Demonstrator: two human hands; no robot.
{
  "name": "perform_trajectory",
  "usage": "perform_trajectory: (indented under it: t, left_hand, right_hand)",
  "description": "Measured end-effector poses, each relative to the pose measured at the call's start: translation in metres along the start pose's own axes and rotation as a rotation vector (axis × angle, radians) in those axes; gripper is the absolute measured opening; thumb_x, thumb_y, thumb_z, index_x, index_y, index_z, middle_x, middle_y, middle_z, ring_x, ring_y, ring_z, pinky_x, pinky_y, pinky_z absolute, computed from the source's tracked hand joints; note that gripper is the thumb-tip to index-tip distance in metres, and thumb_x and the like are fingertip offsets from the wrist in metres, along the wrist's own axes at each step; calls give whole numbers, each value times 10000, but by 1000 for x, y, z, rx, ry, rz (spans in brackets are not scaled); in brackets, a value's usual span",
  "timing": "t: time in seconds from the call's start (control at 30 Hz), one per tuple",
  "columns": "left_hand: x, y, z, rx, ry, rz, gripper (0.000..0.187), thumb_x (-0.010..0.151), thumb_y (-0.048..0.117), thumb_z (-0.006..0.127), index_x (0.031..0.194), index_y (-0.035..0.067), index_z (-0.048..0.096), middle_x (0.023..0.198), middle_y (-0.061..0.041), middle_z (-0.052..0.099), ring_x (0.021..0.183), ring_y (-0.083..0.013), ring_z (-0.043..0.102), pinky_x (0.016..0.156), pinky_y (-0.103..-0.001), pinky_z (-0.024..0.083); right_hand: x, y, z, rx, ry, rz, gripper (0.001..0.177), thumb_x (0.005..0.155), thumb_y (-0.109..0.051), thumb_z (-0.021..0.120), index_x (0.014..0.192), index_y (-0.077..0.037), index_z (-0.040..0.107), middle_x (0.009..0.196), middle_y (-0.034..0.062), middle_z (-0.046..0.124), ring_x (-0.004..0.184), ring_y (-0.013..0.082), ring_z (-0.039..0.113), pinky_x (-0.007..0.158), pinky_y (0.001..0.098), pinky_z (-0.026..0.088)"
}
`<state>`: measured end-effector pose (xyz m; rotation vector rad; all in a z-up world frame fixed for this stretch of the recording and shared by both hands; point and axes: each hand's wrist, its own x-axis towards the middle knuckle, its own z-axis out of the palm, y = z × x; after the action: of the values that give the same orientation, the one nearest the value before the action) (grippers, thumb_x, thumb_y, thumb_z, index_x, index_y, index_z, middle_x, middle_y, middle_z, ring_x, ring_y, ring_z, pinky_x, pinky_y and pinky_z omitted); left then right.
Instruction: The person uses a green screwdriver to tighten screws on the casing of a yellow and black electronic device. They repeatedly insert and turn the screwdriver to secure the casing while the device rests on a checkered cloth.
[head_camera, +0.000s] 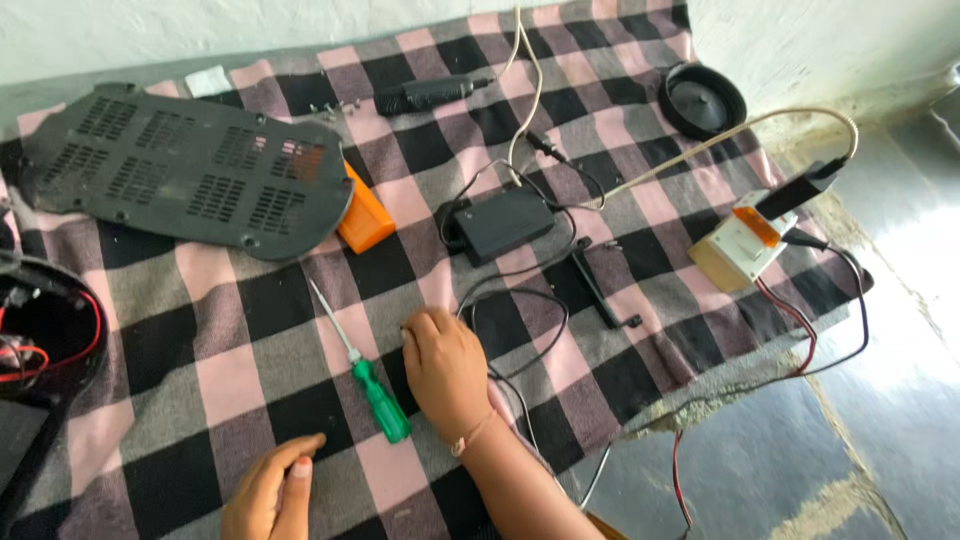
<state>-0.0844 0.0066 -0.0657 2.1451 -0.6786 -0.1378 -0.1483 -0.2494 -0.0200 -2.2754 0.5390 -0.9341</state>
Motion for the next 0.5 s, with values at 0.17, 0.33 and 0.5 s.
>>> perform_trajectory:
  t: [0.17,0.33,0.5]
  left_hand:
    - [0,7,-7,-99,-9,-100,240,1001,161,558,1072,29,746,1048,-121,797,1046,-231,770,950,-360,562]
    - [-10,62,-15,-65,97,158,207,913,99,613,1090,31,695,1130,-105,746,1044,-281,735,906,-378,566]
    - [-65,143,-111,557,272,348,243,791,163,714,1020,88,681,1109,-87,705,1055,-312,655,875,-484,490]
  right_hand:
    - [4,-10,-7,195,-51,135,277,893,7,567,1125,-49,708,977,142,699,876,337,694,761,407,551]
    - [4,-49,-17,385,-232,171,158,931,-17,645,1057,-39,737,917,102,767,817,216,735,735,309,564]
    - [9,-135,-2,562,-396,12,132,867,-84,742,989,-33,752,864,68,774,763,107,718,710,264,572]
